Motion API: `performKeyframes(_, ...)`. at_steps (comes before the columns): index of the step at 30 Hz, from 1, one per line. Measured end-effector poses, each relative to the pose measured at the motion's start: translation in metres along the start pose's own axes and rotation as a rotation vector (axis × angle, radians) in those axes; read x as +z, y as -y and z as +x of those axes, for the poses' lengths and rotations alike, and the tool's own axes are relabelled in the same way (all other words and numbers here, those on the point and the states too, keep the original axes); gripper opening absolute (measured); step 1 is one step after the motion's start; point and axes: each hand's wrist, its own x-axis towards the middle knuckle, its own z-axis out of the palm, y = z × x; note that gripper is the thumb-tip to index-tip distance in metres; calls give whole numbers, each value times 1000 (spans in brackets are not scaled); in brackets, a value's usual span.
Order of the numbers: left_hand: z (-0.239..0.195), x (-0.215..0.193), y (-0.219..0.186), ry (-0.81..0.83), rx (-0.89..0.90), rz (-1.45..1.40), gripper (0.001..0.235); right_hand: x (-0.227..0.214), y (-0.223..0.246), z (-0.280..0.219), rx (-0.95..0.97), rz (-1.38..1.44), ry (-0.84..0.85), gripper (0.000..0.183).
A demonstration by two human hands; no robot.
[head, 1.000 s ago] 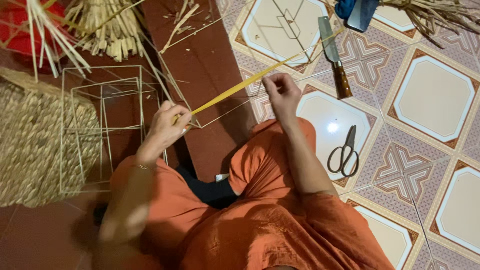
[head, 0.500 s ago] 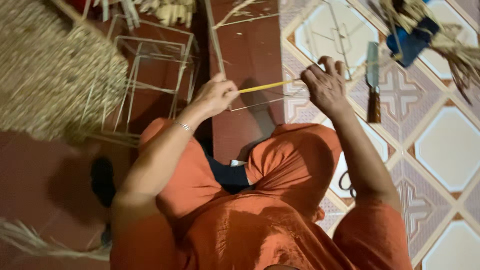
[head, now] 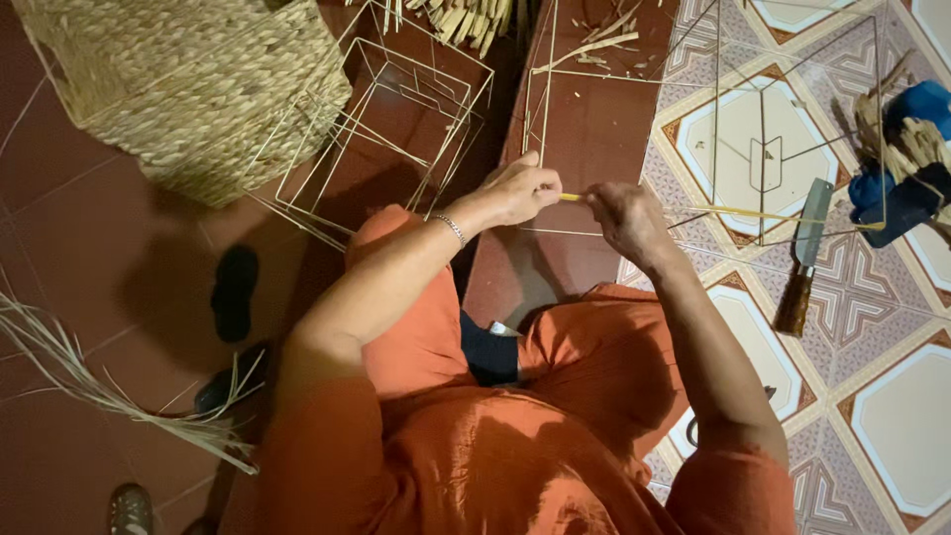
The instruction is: The person sits on the floor and assembles a rectangular basket frame using thin sticks and yellow tape. They repeatedly wrap tape around the frame's corners and edges to secure the sticks in place.
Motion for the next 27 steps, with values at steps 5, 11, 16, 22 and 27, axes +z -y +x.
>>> performKeyframes(5,8,-1,15,13,144,-130,27,-2,-1,1,40,-141,0,14)
performKeyframes(11,16,5,13,47,56,-166,24,-14,-33,-17,-228,-569,-101,15)
performKeyframes(16,11,10,2,-22,96,3,24,-58,-63,-55,-255,-876,-141,6)
performKeyframes(22,-5,5,-8,-40,155,143,20,-76,-83,-82,-197,-971,-229,11)
performKeyframes(27,-6,10,-5,-69,155,78,19,-58,-90,-78,-109,-677,-315,14)
